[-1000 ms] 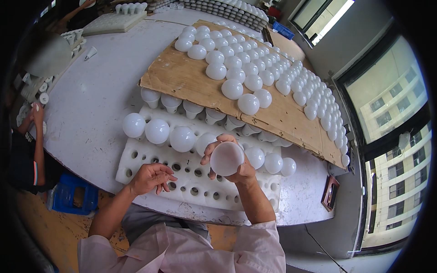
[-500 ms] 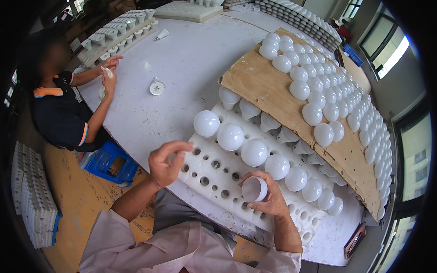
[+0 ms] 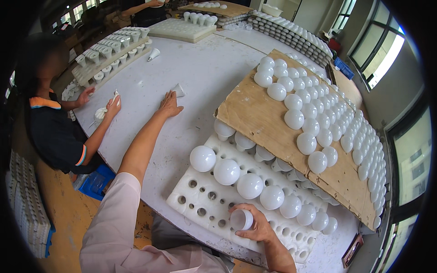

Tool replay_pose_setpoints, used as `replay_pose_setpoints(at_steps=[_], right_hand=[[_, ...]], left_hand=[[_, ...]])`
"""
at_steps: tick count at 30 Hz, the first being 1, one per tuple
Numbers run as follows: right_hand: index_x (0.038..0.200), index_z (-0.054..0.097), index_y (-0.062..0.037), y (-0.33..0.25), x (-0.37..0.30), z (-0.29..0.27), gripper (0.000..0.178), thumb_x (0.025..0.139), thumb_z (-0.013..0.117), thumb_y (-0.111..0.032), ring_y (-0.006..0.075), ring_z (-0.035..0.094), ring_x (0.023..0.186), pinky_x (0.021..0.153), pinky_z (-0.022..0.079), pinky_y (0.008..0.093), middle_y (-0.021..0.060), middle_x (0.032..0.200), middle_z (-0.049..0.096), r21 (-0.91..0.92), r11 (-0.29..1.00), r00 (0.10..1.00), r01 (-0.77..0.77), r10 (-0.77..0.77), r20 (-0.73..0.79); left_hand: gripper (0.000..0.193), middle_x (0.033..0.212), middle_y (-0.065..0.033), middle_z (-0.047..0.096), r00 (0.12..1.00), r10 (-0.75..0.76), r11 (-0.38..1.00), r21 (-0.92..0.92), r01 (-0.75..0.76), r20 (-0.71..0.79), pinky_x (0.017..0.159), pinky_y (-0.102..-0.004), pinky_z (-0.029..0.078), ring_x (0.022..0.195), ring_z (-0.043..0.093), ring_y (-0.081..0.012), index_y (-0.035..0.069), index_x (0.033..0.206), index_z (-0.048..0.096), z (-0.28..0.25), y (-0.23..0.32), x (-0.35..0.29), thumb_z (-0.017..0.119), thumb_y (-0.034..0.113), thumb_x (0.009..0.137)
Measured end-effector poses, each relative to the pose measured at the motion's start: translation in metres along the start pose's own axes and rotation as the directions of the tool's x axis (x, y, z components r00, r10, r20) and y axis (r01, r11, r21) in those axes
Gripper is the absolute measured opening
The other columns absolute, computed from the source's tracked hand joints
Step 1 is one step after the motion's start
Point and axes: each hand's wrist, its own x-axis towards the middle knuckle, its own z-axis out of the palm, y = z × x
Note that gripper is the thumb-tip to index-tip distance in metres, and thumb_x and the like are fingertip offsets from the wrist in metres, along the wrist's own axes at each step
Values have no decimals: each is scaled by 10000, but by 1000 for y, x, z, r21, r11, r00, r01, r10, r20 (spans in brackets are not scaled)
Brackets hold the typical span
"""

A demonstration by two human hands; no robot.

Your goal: The person assembles light bulbs by pressing bulb covers onto bulb bodies by hand and placing the assembled bulbs into slots on a foam tray.

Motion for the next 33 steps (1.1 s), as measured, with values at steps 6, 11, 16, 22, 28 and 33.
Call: replay_pose_setpoints(at_steps=[6, 11, 16, 22, 28, 33], right_hand=[[1286, 458, -41, 1, 9, -8, 761, 640, 847, -145, 247, 534, 1146, 1010, 380, 390, 131, 1202, 587, -104, 993, 996, 51, -43, 78], [1294, 452, -42, 2, 11, -9, 764, 647, 845, -139, 264, 531, 1168, 1013, 379, 399, 142, 1222, 581, -40, 999, 995, 14, -11, 95], [1286, 460, -45, 5, 12, -11, 743, 648, 836, -110, 271, 524, 1177, 1026, 369, 404, 139, 1218, 578, 91, 996, 996, -20, 12, 84], [1305, 425, -63, 3, 15, -14, 763, 640, 799, -48, 260, 509, 1193, 1037, 361, 402, 123, 1224, 562, 13, 995, 991, 102, -103, 90], [1315, 418, -93, 5, 11, -17, 793, 622, 799, -35, 231, 494, 1202, 1039, 361, 389, 107, 1245, 545, 104, 989, 994, 101, -104, 27], [1317, 415, -89, 3, 5, -11, 795, 623, 801, -49, 228, 488, 1204, 1037, 367, 386, 103, 1245, 544, 116, 990, 996, 86, -90, 30]], left_hand=[[523, 1228, -163, 545, 964, -112, 993, 0, 115, -241, 992, -429, 417, 1198, 497, -307, 19, 1187, 494, 5, -13, 44, 703, 325, 818], [446, 1037, -167, 655, 924, -194, 981, -39, 192, -330, 858, -431, 511, 1002, 624, -338, -3, 1074, 562, 1, -29, 70, 706, 330, 816], [402, 999, -195, 673, 926, -250, 968, -95, 232, -284, 806, -420, 533, 946, 654, -351, -40, 943, 620, -8, -42, 75, 758, 281, 744], [354, 874, -137, 666, 900, -357, 553, -720, 419, 249, 661, -325, 524, 773, 645, -216, 28, 947, 644, -26, -70, 15, 770, 296, 753], [499, 1045, -206, 614, 979, 23, -337, -921, 198, 202, 667, -322, 538, 823, 630, -217, -66, 1194, 496, -21, -66, -180, 655, 255, 847], [509, 1144, -276, 596, 951, 116, -382, -871, 308, 285, 689, -346, 552, 860, 656, -251, -58, 1229, 500, -21, -25, -297, 652, 191, 812]])
